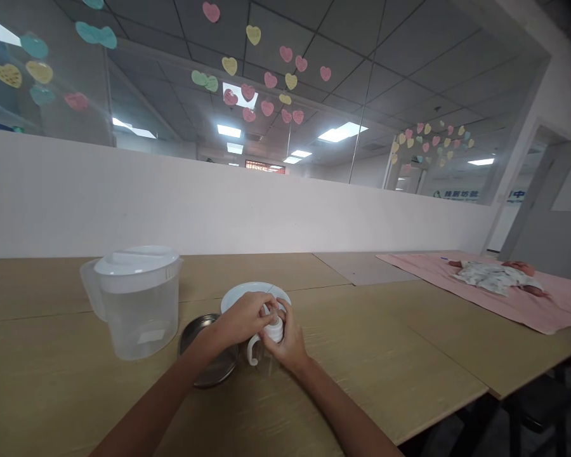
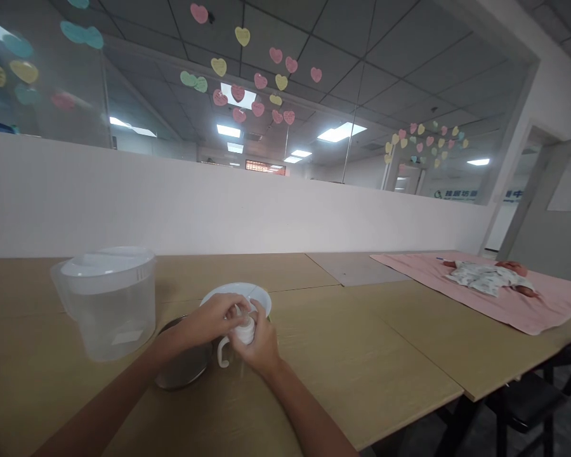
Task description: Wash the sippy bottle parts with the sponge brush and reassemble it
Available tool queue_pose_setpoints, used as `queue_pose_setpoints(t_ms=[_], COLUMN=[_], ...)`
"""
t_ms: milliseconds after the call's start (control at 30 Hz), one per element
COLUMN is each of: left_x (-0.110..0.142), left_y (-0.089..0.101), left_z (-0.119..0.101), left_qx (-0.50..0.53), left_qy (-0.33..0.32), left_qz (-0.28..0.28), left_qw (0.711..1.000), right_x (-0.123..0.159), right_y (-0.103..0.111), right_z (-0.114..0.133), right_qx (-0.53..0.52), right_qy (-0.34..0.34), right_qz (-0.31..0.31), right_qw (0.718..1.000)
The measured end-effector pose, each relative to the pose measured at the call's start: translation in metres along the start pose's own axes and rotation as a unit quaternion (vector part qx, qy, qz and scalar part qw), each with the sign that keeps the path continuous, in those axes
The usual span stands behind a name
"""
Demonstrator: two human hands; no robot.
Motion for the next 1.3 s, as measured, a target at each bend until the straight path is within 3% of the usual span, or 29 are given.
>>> queue_pose_setpoints(t_ms=[167,433,533,633,800,967,1133,1300], left_x=[0.002,0.002,-0.002,-0.004,0.000,0.003,-0.001,0.000], left_y=[-0.004,-0.025,-0.029,-0.029,-0.012,-0.002,0.001,0.007], left_z=[-0.004,-0.010,-0.004,-0.001,-0.003,-0.006,0.002,0.011], left_qx=[-0.040,-0.240,-0.260,-0.251,-0.212,-0.136,-0.198,-0.189], left_qy=[-0.004,-0.043,0.044,0.111,0.088,0.014,0.075,0.101], left_qz=[0.003,0.030,0.005,-0.023,-0.049,-0.028,-0.102,-0.118], left_qw=[0.999,0.969,0.965,0.961,0.972,0.990,0.972,0.970], right_x=[0.000,-0.001,0.000,0.001,0.000,-0.003,-0.001,-0.002], right_y=[0.000,0.002,0.002,0.002,0.003,0.004,0.003,0.002], right_z=[0.001,0.006,0.002,-0.001,0.003,0.009,0.005,0.005], right_qx=[0.010,0.035,0.042,0.051,0.057,0.061,0.070,0.080], right_qy=[0.001,-0.003,-0.018,-0.035,-0.048,-0.026,-0.021,-0.007], right_qz=[0.000,0.013,0.000,-0.007,0.006,0.006,0.010,0.029], right_qw=[1.000,0.999,0.999,0.998,0.997,0.998,0.997,0.996])
Point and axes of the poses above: each hand's wrist, its own x-axis away from the middle knuckle, its own y-axis out of the back of the hand, z = x × y, the point moved 6 cm from there along -x, towards the middle knuckle, and after that the axes turned 7 degrees about -x, right-handed, at the moved point
